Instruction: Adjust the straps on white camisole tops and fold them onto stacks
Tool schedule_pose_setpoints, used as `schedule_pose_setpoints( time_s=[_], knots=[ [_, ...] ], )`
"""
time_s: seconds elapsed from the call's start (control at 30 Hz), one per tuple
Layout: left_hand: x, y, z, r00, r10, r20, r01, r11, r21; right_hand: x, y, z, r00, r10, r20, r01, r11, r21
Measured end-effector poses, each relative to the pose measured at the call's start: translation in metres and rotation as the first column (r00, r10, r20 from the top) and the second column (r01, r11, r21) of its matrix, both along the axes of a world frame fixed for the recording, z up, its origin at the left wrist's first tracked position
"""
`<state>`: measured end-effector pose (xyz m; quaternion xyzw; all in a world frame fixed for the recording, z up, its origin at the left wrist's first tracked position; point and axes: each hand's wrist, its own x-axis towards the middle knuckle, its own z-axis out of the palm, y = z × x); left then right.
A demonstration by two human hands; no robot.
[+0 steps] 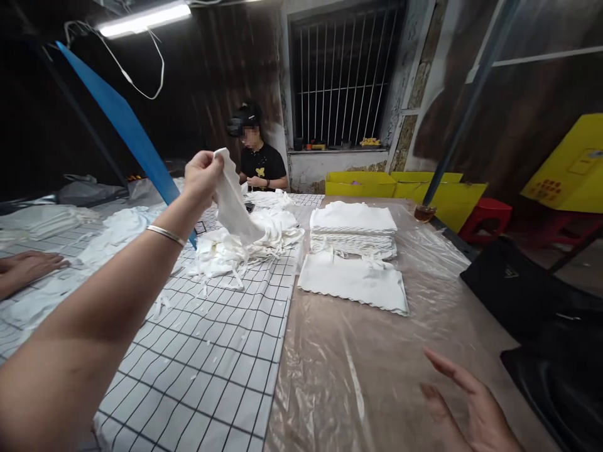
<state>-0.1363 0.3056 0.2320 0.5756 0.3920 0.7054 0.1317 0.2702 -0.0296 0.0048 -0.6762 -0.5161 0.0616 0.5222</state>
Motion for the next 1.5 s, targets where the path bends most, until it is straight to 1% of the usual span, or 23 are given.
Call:
schedule_pose_setpoints(
  time_s=[0.07,0.17,0.27,0.37,0.47,0.53,0.6,0.63,0.7,0.73,0.8,0.87,0.9,0.93,0.97,1.03,1.07,1.13,1.2,1.27,1.37,1.43,1.5],
  knots=[
    [0.010,-0.028,0.023,0.994,-0.110,0.026,0.110,0.994,-0.015,-0.020,0.002,0.017,0.998,0.028,-0.051,-0.028,1.000,0.006],
    [0.032,-0.073,0.037,0.970,-0.231,0.071,0.236,0.970,-0.057,-0.052,0.003,0.042,0.981,0.154,-0.114,-0.148,0.987,0.055],
    [0.056,-0.108,0.043,0.935,-0.332,0.121,0.345,0.933,-0.101,-0.080,0.001,0.063,0.935,0.316,-0.161,-0.305,0.948,0.090],
    [0.089,-0.134,0.048,0.895,-0.415,0.162,0.433,0.896,-0.100,-0.104,-0.004,0.084,0.882,0.437,-0.175,-0.419,0.898,0.131],
    [0.132,-0.156,0.049,0.865,-0.472,0.170,0.491,0.867,-0.090,-0.123,-0.004,0.106,0.872,0.464,-0.155,-0.428,0.878,0.216],
    [0.161,-0.171,0.043,0.843,-0.512,0.164,0.533,0.836,-0.127,-0.127,0.002,0.118,0.908,0.403,-0.114,-0.362,0.892,0.269],
    [0.183,-0.182,0.028,0.807,-0.560,0.187,0.590,0.783,-0.198,-0.121,0.012,0.121,0.956,0.288,-0.055,-0.263,0.924,0.278],
    [0.189,-0.185,0.017,0.785,-0.579,0.221,0.620,0.746,-0.243,-0.114,0.017,0.119,0.973,0.231,-0.030,-0.216,0.943,0.255],
    [0.191,-0.186,-0.011,0.755,-0.571,0.324,0.656,0.669,-0.350,-0.091,0.024,0.106,0.988,0.151,-0.021,-0.146,0.975,0.165],
    [0.188,-0.184,-0.028,0.760,-0.535,0.370,0.650,0.635,-0.417,-0.077,0.026,0.096,0.992,0.123,-0.040,-0.118,0.988,0.103],
    [0.179,-0.181,-0.068,0.826,-0.429,0.366,0.562,0.571,-0.599,-0.050,0.025,0.072,0.994,0.059,-0.095,-0.062,0.998,-0.030],
    [0.172,-0.183,-0.110,0.902,-0.350,0.253,0.409,0.503,-0.762,-0.030,0.022,0.051,0.993,-0.019,-0.117,0.002,0.990,-0.143],
    [0.172,-0.187,-0.130,0.918,-0.356,0.176,0.342,0.481,-0.807,-0.023,0.021,0.044,0.993,-0.047,-0.113,0.025,0.983,-0.184],
    [0.175,-0.194,-0.149,0.914,-0.395,0.092,0.291,0.479,-0.828,-0.019,0.021,0.038,0.993,-0.058,-0.105,0.035,0.978,-0.207],
    [0.180,-0.202,-0.165,0.885,-0.465,-0.019,0.250,0.510,-0.823,-0.018,0.021,0.035,0.994,-0.056,-0.094,0.035,0.976,-0.214],
    [0.198,-0.221,-0.188,0.757,-0.580,-0.301,0.197,0.642,-0.741,-0.021,0.024,0.037,0.998,-0.040,-0.056,0.028,0.981,-0.194],
    [0.209,-0.230,-0.195,0.676,-0.583,-0.451,0.171,0.719,-0.674,-0.023,0.025,0.042,0.999,-0.036,-0.024,0.031,0.984,-0.174],
    [0.231,-0.240,-0.200,0.546,-0.499,-0.673,0.106,0.838,-0.536,-0.027,0.028,0.055,0.997,-0.039,0.066,0.048,0.990,-0.134],
    [0.245,-0.240,-0.196,0.447,-0.410,-0.795,0.030,0.895,-0.445,-0.025,0.029,0.070,0.981,-0.068,0.183,0.086,0.992,-0.090],
    [0.247,-0.231,-0.185,0.381,-0.359,-0.852,-0.026,0.917,-0.397,-0.016,0.028,0.084,0.946,-0.113,0.305,0.137,0.989,-0.059],
    [0.228,-0.210,-0.161,0.332,-0.288,-0.898,-0.074,0.941,-0.329,0.010,0.022,0.097,0.873,-0.176,0.454,0.224,0.973,-0.053],
    [0.209,-0.200,-0.144,0.303,-0.235,-0.924,-0.102,0.956,-0.277,0.028,0.017,0.098,0.827,-0.198,0.527,0.272,0.960,-0.065],
    [0.190,-0.197,-0.130,0.264,-0.214,-0.941,-0.135,0.957,-0.255,0.042,0.011,0.095,0.789,-0.208,0.578,0.300,0.952,-0.067]
  ],
)
